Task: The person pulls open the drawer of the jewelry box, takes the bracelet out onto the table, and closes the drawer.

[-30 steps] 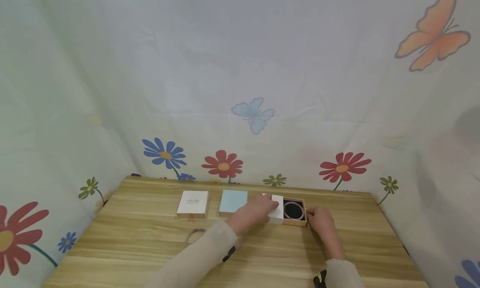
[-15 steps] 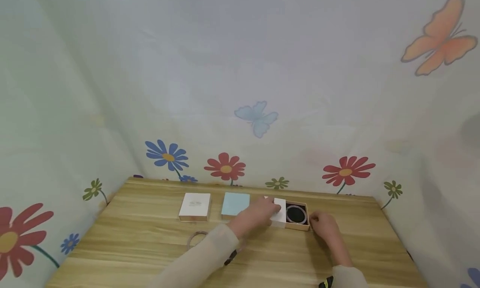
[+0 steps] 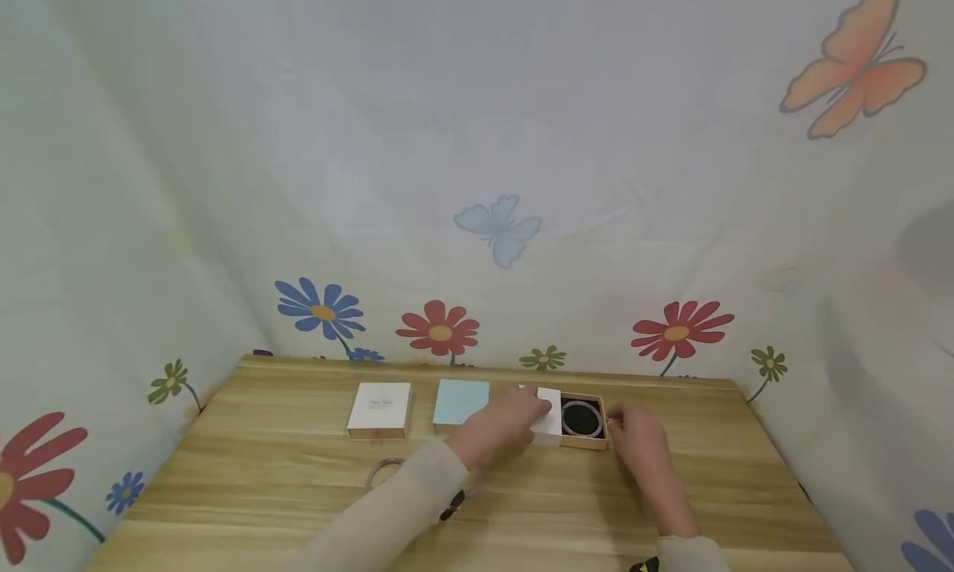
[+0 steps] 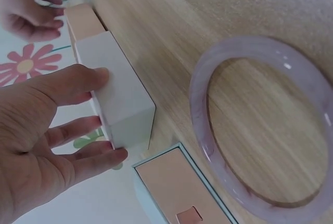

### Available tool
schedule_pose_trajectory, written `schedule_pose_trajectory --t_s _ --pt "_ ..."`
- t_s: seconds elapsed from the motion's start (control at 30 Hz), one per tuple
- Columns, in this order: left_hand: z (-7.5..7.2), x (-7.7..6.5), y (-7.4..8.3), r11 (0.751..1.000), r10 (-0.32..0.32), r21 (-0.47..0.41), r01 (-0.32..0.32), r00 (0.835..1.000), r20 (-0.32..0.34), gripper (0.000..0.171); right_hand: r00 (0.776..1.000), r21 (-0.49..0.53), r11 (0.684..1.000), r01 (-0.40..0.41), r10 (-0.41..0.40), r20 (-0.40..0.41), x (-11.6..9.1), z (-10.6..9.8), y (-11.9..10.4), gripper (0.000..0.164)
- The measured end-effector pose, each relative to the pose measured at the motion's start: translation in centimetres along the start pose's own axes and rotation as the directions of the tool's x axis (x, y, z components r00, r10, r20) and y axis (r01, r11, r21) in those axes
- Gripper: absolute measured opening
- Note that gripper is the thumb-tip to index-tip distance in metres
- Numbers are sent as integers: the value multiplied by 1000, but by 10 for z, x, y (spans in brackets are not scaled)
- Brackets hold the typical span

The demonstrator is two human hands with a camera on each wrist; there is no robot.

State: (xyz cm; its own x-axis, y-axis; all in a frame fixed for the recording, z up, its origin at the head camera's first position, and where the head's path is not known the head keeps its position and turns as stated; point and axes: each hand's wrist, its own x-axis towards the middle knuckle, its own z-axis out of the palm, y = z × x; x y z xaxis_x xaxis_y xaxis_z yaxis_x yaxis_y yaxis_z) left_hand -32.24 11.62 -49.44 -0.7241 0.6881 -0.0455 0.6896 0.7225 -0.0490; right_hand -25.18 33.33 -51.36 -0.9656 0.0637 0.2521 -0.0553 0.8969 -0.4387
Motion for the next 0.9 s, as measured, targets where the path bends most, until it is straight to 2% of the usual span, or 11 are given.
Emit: schedule_pose_trajectory --t_s 0.17,0.37,0.67,0.9 --pt "0 -2 -2 1000 -19 1 19 1000 8 43 998 9 999 51 -51 36 7 1 -20 13" --pt "0 -2 -1 1000 -24 -16 24 1000 18 42 998 21 1000 11 -12 69 9 5 -36 18" --pt "-1 -2 -1 1000 1 28 -1 1000 4 45 994 -1 1000 -4 4 112 16 5 -49 28" --pt "-2 -3 1 999 -30 21 30 1000 7 42 987 -57 998 20 -11 163 23 5 -59 41"
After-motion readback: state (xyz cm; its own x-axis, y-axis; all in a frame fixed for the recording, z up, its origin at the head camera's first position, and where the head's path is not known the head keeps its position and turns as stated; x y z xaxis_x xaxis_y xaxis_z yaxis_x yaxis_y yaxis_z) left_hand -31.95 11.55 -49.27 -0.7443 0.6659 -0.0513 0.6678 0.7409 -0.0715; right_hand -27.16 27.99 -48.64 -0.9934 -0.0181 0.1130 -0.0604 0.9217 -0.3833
